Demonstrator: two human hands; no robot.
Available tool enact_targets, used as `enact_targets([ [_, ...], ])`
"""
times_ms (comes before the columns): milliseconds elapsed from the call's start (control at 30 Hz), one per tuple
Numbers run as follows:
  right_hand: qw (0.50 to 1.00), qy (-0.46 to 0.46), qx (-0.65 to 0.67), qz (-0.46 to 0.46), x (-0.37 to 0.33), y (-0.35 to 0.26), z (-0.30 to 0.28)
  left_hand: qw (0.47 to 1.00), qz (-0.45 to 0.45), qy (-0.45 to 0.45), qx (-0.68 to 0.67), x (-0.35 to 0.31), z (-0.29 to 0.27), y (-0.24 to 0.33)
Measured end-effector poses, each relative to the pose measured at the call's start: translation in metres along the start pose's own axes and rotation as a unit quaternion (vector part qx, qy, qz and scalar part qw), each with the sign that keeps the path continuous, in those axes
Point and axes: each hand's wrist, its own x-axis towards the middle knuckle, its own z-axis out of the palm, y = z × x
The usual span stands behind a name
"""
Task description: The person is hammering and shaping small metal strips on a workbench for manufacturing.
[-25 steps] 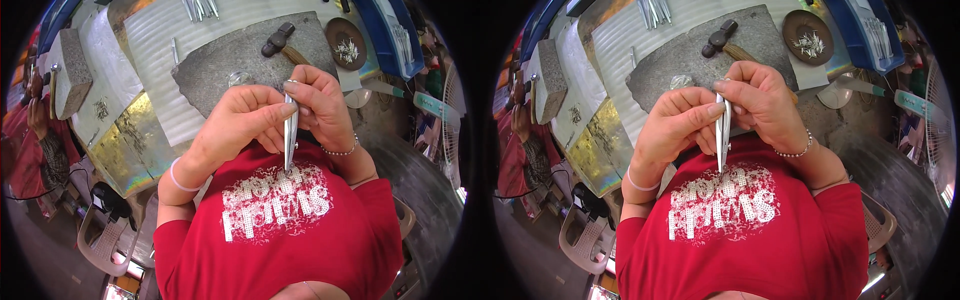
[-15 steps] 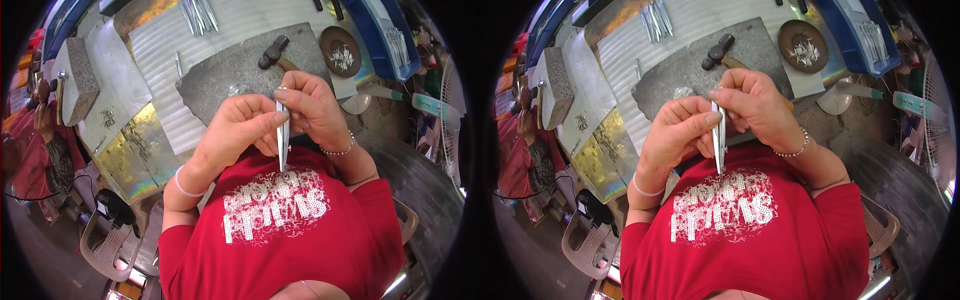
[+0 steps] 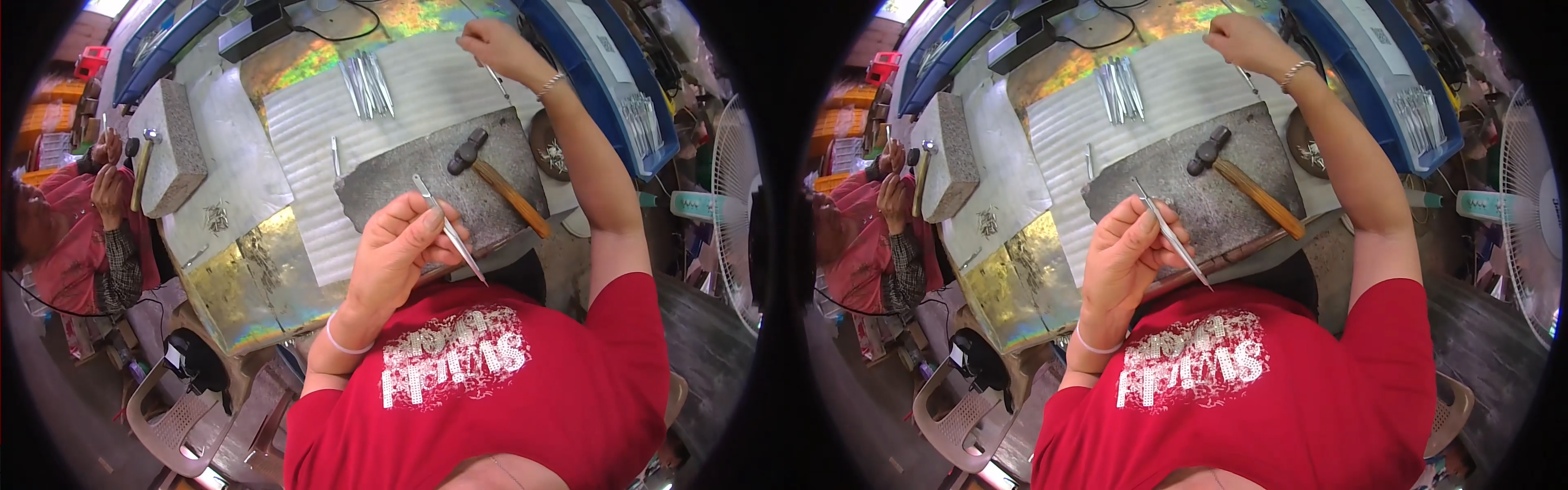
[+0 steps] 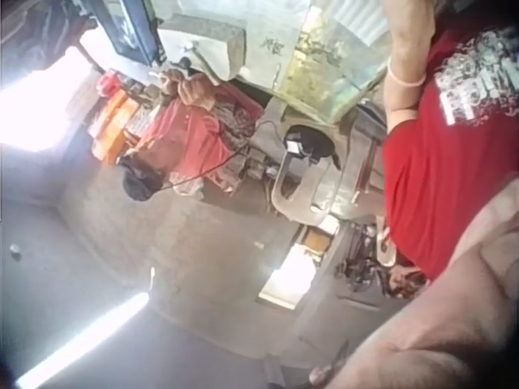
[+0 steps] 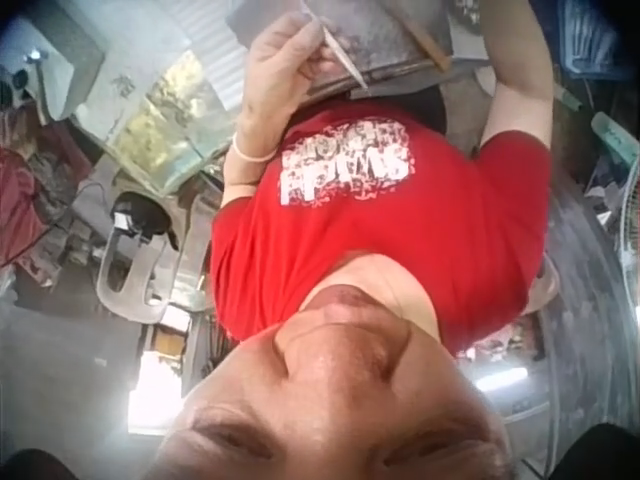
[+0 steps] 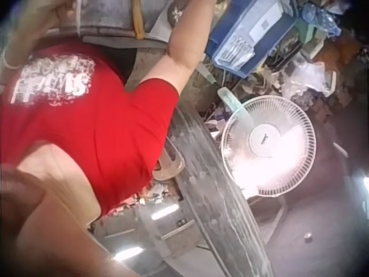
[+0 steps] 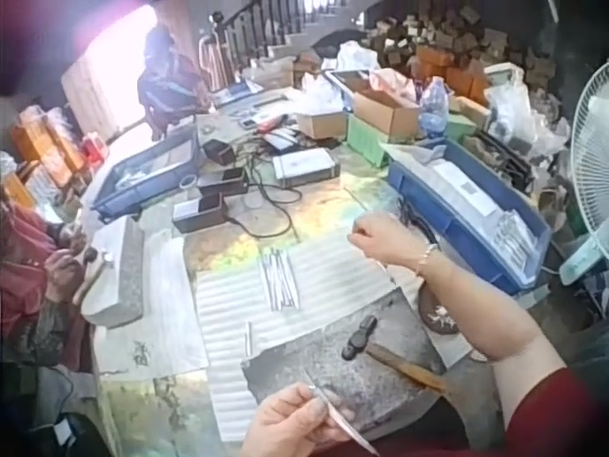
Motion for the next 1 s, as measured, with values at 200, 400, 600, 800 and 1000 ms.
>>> enact_targets([
  [200,0.974,0.116,-0.179,-0.08,-0.009,-0.007,0.009,0.999,0.013,-0.018,-0.048,0.003,-0.002,-0.005],
  [400,0.979,-0.149,0.13,-0.04,-0.131,-0.147,-0.023,0.991,0.114,0.064,0.041,0.007,-0.002,-0.009],
  [600,0.978,-0.128,0.162,-0.002,-0.188,-0.151,-0.005,0.93,0.21,0.074,0.291,0.007,0.003,-0.017],
  [800,0.945,-0.257,0.201,0.015,-0.202,-0.144,-0.011,0.475,0.368,-0.101,0.793,-0.014,0.012,0.001],
  [1000,0.946,-0.311,0.09,-0.02,-0.221,-0.145,0.003,0.442,0.266,-0.16,0.842,-0.026,0.002,-0.023],
])
